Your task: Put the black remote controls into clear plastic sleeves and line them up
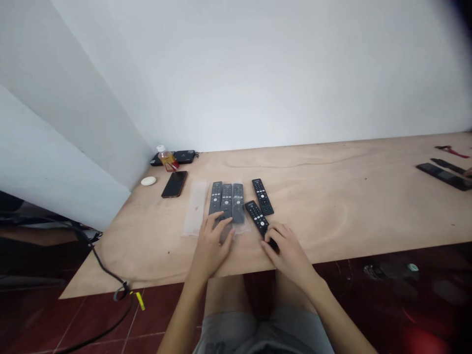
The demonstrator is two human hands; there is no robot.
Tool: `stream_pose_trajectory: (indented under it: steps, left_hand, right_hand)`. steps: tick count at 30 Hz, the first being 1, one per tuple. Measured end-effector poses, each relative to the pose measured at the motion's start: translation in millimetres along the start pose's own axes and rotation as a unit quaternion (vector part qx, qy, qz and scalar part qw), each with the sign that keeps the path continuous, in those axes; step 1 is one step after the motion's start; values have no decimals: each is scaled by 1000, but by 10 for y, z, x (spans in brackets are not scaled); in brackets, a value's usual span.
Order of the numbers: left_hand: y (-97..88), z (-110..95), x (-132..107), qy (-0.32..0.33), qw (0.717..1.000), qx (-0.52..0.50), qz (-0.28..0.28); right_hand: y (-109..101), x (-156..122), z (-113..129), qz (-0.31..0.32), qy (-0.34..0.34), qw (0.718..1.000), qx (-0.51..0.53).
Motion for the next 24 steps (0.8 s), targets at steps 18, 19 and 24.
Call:
stream_pose_trajectory:
  steps: [18,19,24]
  left_hand:
    - [144,-229,16,-7,969,-199,144]
    - [144,-214,15,-23,965,-212,152]
    - [144,-235,8,-34,939,-262,222]
  right_hand:
    - [-376,31,-173,85,-47,985,143]
    - [-372,28,-195,80,-45,985,149]
    - [-348,-31,-332,67,-13,979,190]
Point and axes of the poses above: each hand's wrist, its own x-axis towards the middle knuckle, its own y-axis out of the palm, z = x × y, the point moved 6 cm from there along x, towards the middle knuckle, and after that the axes turned 10 degrees about z, right-handed, at the moved point
